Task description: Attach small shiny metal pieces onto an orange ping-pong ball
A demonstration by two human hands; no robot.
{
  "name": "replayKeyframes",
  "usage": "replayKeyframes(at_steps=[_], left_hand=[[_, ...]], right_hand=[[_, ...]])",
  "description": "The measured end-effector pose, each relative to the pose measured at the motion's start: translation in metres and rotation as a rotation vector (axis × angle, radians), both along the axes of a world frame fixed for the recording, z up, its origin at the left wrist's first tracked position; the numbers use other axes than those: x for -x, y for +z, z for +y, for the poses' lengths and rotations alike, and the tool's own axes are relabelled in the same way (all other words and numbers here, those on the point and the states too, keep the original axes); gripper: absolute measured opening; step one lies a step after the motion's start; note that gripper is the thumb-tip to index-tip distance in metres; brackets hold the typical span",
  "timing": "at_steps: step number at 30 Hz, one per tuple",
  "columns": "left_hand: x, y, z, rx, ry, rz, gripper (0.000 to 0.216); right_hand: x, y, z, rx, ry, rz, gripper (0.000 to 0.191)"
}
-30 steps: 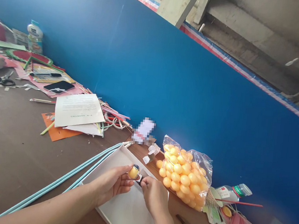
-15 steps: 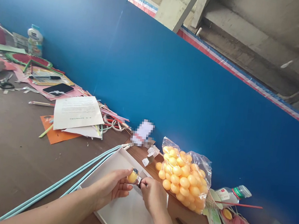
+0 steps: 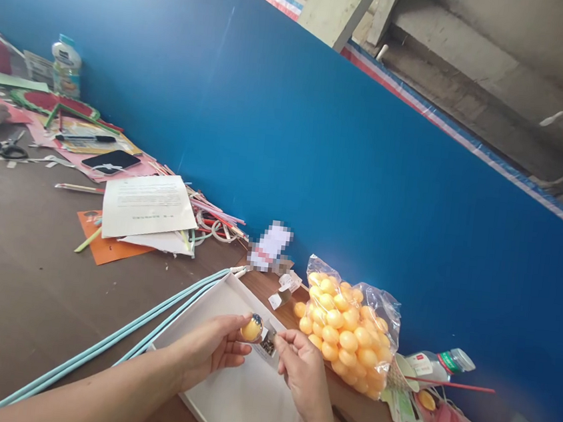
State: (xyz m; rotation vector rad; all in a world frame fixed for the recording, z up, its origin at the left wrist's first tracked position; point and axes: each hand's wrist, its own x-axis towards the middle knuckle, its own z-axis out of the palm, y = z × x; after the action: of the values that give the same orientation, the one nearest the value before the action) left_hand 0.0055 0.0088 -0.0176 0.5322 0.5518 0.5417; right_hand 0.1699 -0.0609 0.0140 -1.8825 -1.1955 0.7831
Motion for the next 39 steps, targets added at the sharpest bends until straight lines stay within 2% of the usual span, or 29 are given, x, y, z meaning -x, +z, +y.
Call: replayKeyframes(at_steps=[4, 7, 12, 16, 22, 29, 34, 39], left_hand=[[0.001, 0.005, 0.000, 0.019, 0.005, -0.038, 0.034], [0.002, 0.010, 0.000, 0.017, 0.009, -0.051, 0.032], [0.006, 0.018, -0.001, -0.014, 0.001, -0.052, 0.028], [0.005, 0.016, -0.003, -0.064, -0.004, -0.088, 0.027], [0.001, 0.009, -0.004, -0.064, 0.006, -0.122, 0.024], [0.004, 0.016, -0.006, -0.073, -0.028, -0.159, 0.023], [0.005, 0.017, -0.006, -0.069, -0.046, -0.170, 0.027], [0.003, 0.013, -0.006, -0.012, -0.055, -0.169, 0.031]], right_hand=[[0.003, -0.006, -0.006, -0.016, 0.010, 0.217, 0.030], [0.004, -0.010, -0.009, -0.036, 0.009, 0.278, 0.029], [0.009, -0.009, -0.011, -0.033, 0.020, 0.231, 0.028], [0.016, -0.008, -0.011, -0.028, 0.062, 0.120, 0.023], [0.020, -0.010, -0.010, -0.058, 0.090, 0.180, 0.026], [0.022, -0.012, -0.009, -0.146, 0.008, 0.300, 0.025], [0.023, -0.012, -0.011, -0.168, 0.004, 0.188, 0.021], [0.022, -0.016, -0.014, -0.223, -0.012, -0.056, 0.013]])
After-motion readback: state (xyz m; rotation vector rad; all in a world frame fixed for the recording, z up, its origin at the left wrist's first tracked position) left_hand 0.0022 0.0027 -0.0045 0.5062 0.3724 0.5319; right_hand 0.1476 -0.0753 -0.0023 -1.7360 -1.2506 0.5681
